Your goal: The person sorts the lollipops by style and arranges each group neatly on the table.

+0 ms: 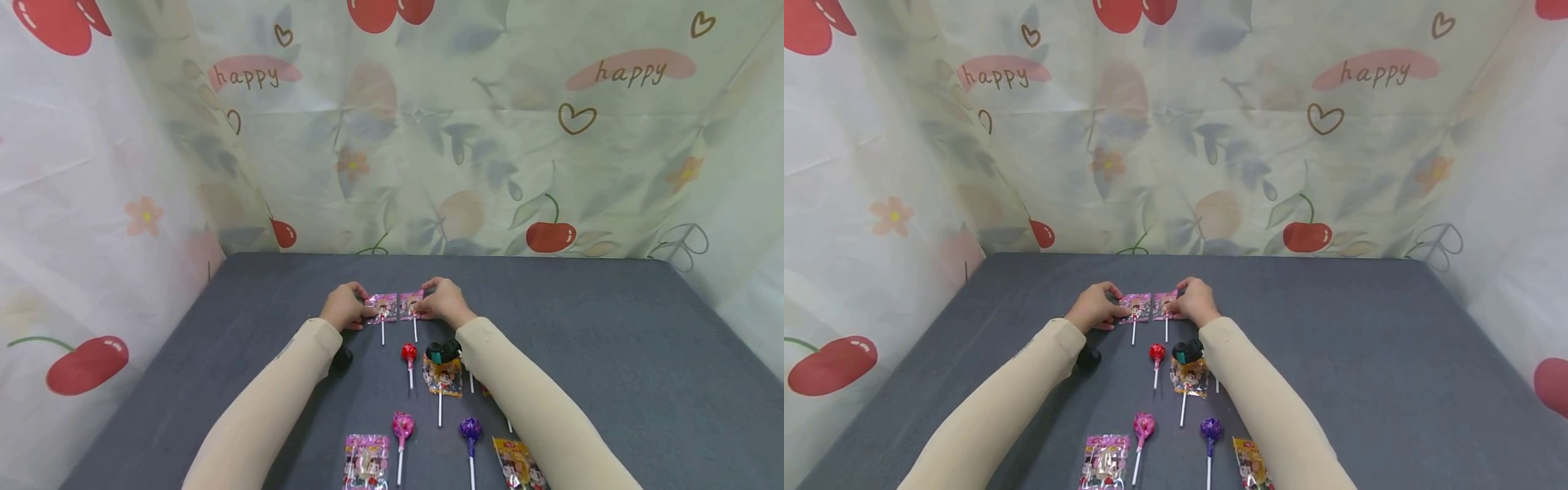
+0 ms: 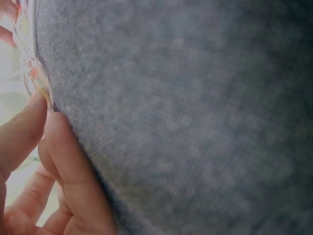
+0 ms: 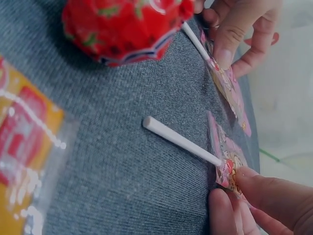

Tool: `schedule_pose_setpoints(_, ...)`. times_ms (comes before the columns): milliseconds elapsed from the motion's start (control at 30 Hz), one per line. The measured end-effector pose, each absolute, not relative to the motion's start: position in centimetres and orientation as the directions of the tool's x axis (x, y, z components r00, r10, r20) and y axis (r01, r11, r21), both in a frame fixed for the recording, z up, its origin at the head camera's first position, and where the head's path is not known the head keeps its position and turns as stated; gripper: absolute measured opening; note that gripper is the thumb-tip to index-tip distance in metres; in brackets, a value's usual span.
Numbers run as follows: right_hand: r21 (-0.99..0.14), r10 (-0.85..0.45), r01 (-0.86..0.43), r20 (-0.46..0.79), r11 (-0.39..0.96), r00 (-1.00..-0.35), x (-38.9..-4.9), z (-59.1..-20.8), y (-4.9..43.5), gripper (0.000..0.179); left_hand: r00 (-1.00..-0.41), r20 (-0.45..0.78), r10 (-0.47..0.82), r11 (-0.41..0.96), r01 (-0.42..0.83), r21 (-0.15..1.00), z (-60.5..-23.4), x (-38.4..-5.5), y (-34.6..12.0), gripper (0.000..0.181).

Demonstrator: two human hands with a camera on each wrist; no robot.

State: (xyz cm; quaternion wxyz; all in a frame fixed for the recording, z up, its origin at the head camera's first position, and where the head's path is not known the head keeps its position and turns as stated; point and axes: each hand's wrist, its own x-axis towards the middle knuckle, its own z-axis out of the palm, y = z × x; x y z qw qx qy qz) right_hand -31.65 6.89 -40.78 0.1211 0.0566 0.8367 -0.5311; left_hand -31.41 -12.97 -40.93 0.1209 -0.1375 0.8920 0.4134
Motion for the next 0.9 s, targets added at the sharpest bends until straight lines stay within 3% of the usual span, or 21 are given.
schedule_pose_setpoints(900, -0.852, -0.029, 0.19, -0.233, 0.487, -0.972, -31.7, -41.48, 6.72, 0.044, -0.935, -0.327, -0.141, 0.621, -0.341, 0.706, -40.68, -31.18, -12.9, 0.035)
